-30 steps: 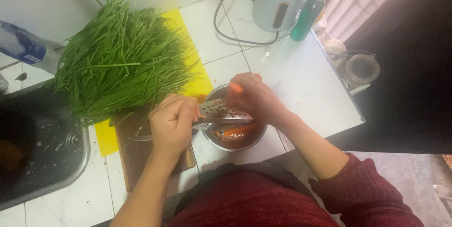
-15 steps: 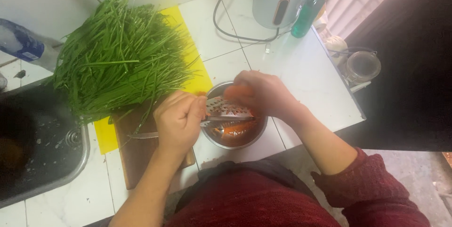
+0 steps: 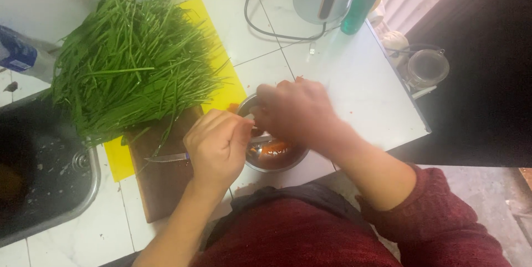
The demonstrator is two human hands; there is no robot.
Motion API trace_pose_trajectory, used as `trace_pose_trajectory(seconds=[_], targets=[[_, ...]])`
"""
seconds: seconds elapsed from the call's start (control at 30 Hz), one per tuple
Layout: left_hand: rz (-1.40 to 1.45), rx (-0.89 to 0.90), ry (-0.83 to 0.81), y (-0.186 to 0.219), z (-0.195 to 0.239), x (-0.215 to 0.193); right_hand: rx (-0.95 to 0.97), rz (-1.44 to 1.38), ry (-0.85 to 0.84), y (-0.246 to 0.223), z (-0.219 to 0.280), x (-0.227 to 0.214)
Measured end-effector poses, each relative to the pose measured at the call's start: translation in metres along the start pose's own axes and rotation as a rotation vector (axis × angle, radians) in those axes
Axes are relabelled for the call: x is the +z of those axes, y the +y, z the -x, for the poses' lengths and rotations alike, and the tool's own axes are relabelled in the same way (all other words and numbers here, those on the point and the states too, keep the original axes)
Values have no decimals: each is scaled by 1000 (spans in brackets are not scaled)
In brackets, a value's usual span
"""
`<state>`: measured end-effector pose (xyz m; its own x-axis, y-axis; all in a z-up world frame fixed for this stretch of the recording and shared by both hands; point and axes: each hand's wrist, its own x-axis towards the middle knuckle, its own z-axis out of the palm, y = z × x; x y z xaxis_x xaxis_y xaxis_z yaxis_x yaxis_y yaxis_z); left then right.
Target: Grating a carrot into a metal bowl using a handheld grater.
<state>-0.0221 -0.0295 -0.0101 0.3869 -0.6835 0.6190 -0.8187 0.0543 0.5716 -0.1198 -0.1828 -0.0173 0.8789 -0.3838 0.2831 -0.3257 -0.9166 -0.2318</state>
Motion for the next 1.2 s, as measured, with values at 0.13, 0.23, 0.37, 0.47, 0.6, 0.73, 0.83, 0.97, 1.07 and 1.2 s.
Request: trace_pose_trajectory(seconds=[0.13, 0.23, 0.37, 0.47, 0.6, 0.73, 0.83, 0.97, 1.07, 1.2], targets=[[40, -10, -8, -1, 3, -1, 22, 142, 152, 28, 9, 67], [39, -45, 38, -8, -3, 1, 65, 83, 108, 39, -2, 63], [16, 2, -20, -3, 5, 2, 81, 67, -12, 11, 0, 36], [46, -17, 15, -4, 6, -2, -22, 243, 25, 43, 10, 89], [66, -55, 28, -7, 8, 0, -148, 185, -55, 15, -2, 31], [13, 59, 32, -6, 4, 1, -15, 170, -45, 10, -2, 32], [46, 0, 22, -8, 5, 2, -49, 205, -107, 37, -2, 69], [48, 9, 27, -2, 8, 6, 51, 127, -114, -3, 2, 17], [43, 57, 48, -2, 6, 6, -48, 171, -79, 36, 5, 70], [49, 44, 61, -6, 3, 7, 77, 115, -232, 11, -7, 21]])
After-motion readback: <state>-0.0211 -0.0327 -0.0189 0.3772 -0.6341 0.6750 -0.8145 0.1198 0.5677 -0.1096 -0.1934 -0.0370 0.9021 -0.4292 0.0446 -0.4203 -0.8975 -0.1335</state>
